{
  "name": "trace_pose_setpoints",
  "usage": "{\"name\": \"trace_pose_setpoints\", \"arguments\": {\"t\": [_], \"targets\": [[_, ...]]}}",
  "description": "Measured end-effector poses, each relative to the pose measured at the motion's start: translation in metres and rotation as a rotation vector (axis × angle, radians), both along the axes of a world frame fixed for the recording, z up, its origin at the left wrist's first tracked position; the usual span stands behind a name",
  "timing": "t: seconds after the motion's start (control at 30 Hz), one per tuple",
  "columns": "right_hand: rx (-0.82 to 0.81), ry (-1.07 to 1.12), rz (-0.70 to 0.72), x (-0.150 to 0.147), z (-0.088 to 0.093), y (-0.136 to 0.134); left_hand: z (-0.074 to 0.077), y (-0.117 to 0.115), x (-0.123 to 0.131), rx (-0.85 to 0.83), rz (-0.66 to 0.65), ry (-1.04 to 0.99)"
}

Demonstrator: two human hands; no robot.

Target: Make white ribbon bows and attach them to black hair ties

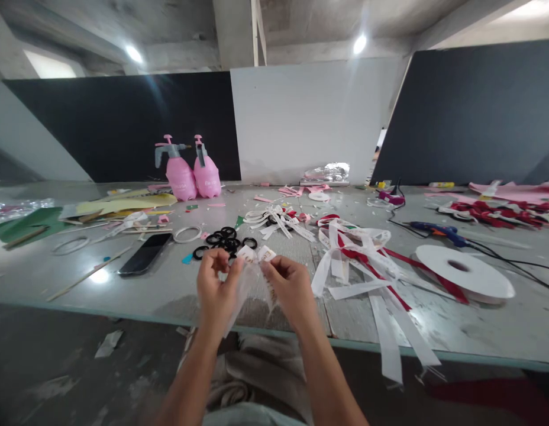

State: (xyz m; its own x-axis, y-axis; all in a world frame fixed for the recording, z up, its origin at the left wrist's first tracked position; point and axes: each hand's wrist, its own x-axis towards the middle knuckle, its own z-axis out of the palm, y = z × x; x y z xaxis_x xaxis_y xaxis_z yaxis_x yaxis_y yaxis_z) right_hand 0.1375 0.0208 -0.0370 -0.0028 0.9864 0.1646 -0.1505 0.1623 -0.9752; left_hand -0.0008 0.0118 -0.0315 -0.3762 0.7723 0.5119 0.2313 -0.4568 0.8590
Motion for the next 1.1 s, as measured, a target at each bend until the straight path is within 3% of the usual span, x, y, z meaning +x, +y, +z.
{"name": "trace_pose_setpoints", "arguments": {"t": [0.03, 0.17, 0.4, 0.63, 0.87, 1.0, 1.1], "targets": [[0.013, 0.010, -0.030, -0.001, 0.000, 0.000, 0.002, -0.005, 0.000, 0.024, 0.035, 0.096], [0.075, 0.021, -0.087, -0.004, -0.003, -0.003, 0.009, -0.018, 0.003, -0.154, -0.194, 0.349], [0.133, 0.028, -0.126, -0.008, -0.010, -0.006, 0.004, -0.004, 0.013, -0.246, -0.318, 0.094], [0.134, 0.083, -0.194, -0.001, -0.012, -0.005, 0.001, 0.003, 0.028, -0.260, -0.382, 0.043], [-0.031, 0.553, -0.060, -0.007, -0.009, -0.006, -0.009, 0.002, 0.056, -0.299, -0.488, -0.213], [-0.068, 0.580, -0.053, -0.007, -0.007, -0.008, -0.007, -0.001, 0.055, -0.285, -0.460, -0.268], [-0.071, 0.494, -0.059, -0.002, -0.005, -0.011, 0.000, -0.002, 0.040, -0.134, -0.240, -0.176]]}}
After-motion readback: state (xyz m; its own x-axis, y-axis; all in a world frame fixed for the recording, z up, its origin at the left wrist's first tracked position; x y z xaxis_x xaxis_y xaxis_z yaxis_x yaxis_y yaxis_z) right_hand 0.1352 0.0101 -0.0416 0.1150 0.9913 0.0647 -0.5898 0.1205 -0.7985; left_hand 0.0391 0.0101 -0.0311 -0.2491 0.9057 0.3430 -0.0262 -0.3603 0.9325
